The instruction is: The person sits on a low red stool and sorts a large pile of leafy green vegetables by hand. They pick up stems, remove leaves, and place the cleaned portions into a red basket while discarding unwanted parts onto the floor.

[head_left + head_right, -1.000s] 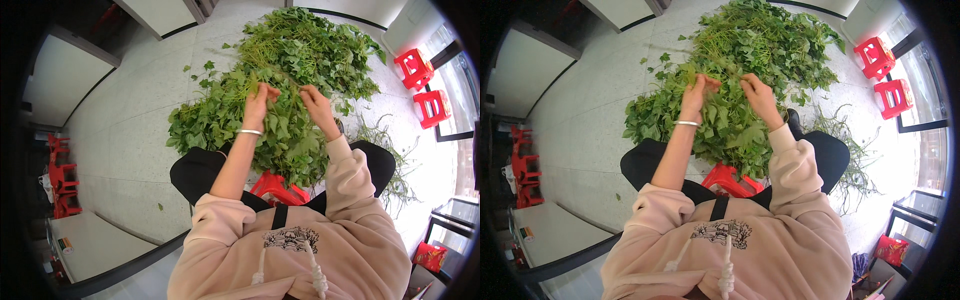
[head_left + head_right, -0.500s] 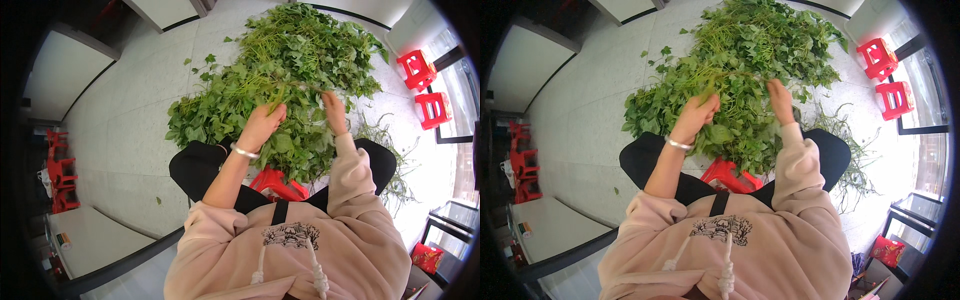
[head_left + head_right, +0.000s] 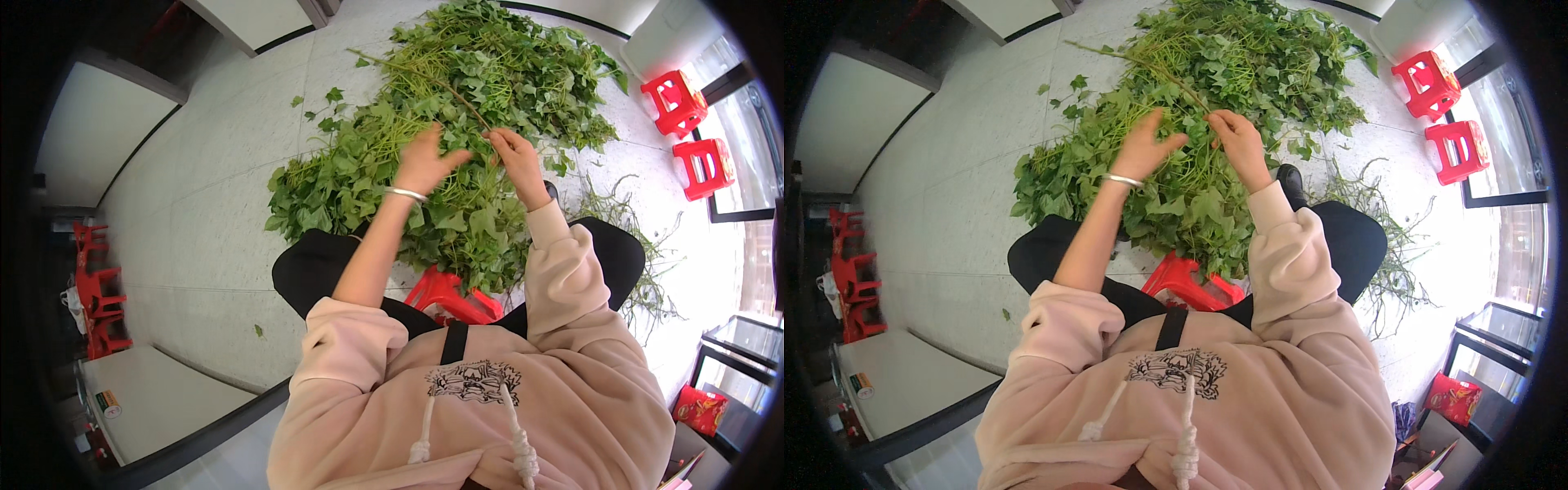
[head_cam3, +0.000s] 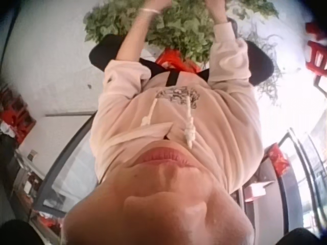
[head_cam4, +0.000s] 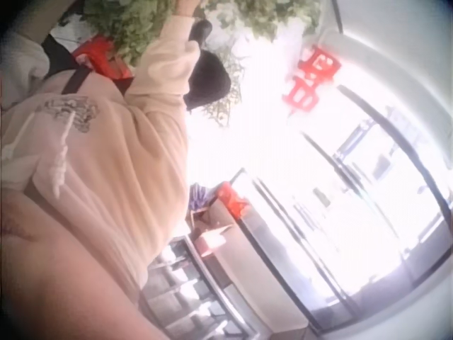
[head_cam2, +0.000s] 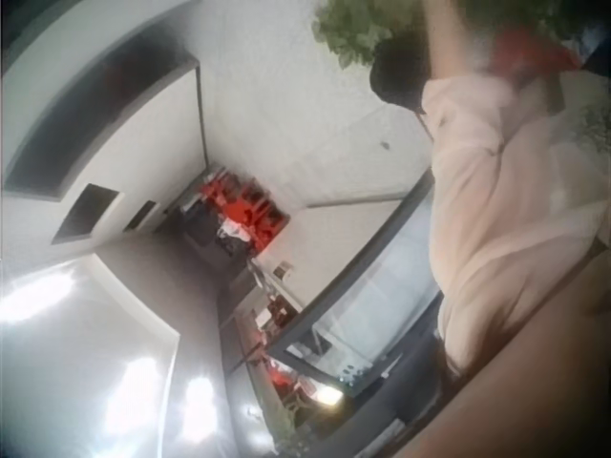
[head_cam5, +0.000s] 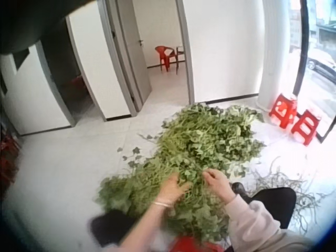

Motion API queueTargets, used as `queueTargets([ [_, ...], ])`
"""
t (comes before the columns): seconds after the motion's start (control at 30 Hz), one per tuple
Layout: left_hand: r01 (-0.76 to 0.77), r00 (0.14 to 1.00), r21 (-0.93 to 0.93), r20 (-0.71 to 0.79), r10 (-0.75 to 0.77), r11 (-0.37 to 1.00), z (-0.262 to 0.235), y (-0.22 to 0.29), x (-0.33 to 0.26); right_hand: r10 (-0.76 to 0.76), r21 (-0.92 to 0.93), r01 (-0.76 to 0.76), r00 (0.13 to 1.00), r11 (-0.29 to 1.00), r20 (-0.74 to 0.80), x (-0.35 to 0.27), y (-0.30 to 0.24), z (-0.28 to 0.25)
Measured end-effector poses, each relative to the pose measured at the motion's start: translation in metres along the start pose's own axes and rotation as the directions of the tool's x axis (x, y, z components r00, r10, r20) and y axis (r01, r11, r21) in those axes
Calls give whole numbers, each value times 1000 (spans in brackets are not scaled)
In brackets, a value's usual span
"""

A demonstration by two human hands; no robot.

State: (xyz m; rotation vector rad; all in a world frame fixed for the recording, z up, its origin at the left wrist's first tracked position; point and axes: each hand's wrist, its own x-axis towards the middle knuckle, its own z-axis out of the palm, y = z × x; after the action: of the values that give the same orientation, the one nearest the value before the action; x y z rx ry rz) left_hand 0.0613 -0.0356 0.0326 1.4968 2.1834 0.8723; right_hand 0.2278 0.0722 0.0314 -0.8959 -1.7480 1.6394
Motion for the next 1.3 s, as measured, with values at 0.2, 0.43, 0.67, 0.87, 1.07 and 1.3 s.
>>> queueTargets([
  [0.2,261,954,-585,276,-114,768,15,37,-20,-283,-192,286,958,939,41,-5,-25,16],
  [0.43,57,991,-375,-94,-99,925,20,35,-17,-108,-171,110,994,979,26,-49,-11,15],
  [0.67,-28,971,-59,-238,13,998,27,35,-21,-127,-461,89,990,883,-54,-77,-39,24],
  [0.87,33,999,-204,-19,-37,978,3,56,-27,-403,-768,167,907,618,-127,-63,-17,8],
  [1.07,151,982,-93,-97,-160,984,-54,1,-13,-512,-807,183,843,561,-165,-49,6,-31],
  [1.3,215,976,-661,111,-189,719,-35,4,-23,-323,-492,231,940,839,-109,-35,-17,-18],
])
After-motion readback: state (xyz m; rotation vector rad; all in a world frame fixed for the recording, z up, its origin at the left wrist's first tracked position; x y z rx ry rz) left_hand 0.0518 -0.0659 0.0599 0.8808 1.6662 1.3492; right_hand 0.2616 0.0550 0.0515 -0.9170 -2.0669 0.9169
